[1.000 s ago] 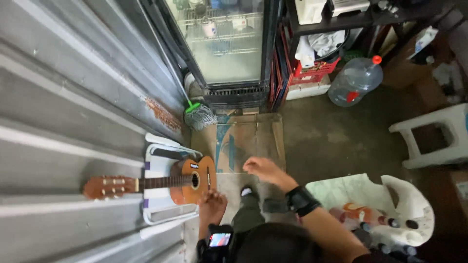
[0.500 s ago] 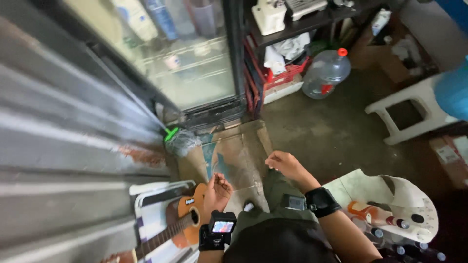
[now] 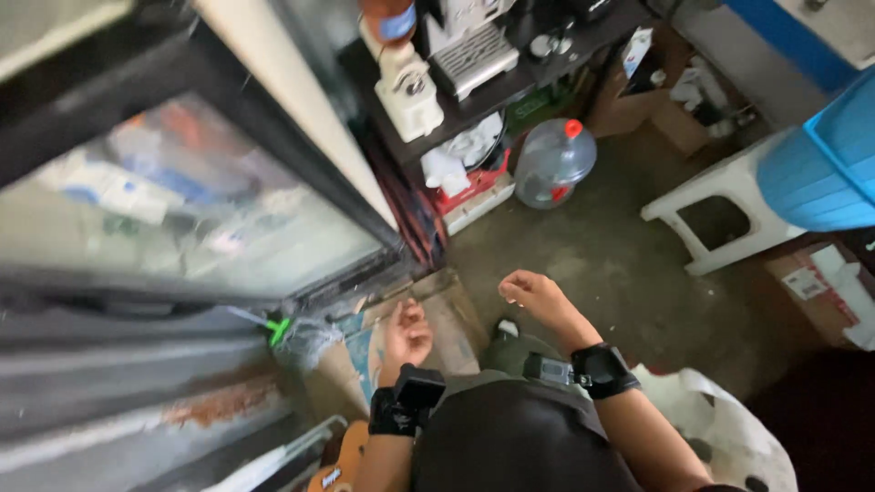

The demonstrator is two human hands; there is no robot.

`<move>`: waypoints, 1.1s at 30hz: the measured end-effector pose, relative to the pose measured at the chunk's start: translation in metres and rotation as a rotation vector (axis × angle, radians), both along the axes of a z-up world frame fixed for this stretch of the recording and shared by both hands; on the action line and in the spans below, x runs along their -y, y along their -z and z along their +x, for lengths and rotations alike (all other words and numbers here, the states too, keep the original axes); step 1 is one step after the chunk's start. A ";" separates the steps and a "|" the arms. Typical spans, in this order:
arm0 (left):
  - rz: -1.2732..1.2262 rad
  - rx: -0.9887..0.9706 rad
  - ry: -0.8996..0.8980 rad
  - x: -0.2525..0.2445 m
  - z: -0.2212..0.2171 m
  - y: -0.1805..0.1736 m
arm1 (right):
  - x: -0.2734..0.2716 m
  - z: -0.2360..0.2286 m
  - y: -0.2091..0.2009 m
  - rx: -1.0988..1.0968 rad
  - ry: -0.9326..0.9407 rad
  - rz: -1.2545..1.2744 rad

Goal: The person moves around a cluttered workspace, handling a green plastic part, a metal coffee pot, and a small metal tool. They place the green part into the pot and then use the tool to adjust a component on a cylindrical metal object.

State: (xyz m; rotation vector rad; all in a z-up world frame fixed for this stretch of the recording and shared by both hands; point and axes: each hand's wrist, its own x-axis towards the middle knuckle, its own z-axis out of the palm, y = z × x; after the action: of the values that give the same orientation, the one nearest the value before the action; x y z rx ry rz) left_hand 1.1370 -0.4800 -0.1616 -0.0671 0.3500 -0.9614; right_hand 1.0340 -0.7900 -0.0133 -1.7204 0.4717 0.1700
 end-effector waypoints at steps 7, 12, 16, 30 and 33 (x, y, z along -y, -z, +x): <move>0.187 0.006 0.085 0.174 0.094 -0.020 | 0.110 0.080 -0.001 0.008 0.043 -0.044; 0.168 0.119 0.178 0.275 0.149 -0.031 | 0.177 0.144 -0.013 0.063 0.022 -0.107; 0.244 0.154 0.213 0.349 0.208 -0.041 | 0.253 0.203 0.014 0.119 -0.003 -0.125; 0.341 0.394 0.222 0.565 0.366 -0.080 | 0.473 0.380 0.005 0.162 -0.181 -0.524; 0.395 0.371 0.199 0.597 0.387 -0.064 | 0.504 0.427 0.009 0.201 -0.273 -0.533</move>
State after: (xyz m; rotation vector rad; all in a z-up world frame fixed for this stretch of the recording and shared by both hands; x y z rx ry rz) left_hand 1.5244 -1.0772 -0.0980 0.5090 0.1997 -1.0616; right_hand 1.4614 -1.2942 -0.0228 -2.2968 0.1320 0.0660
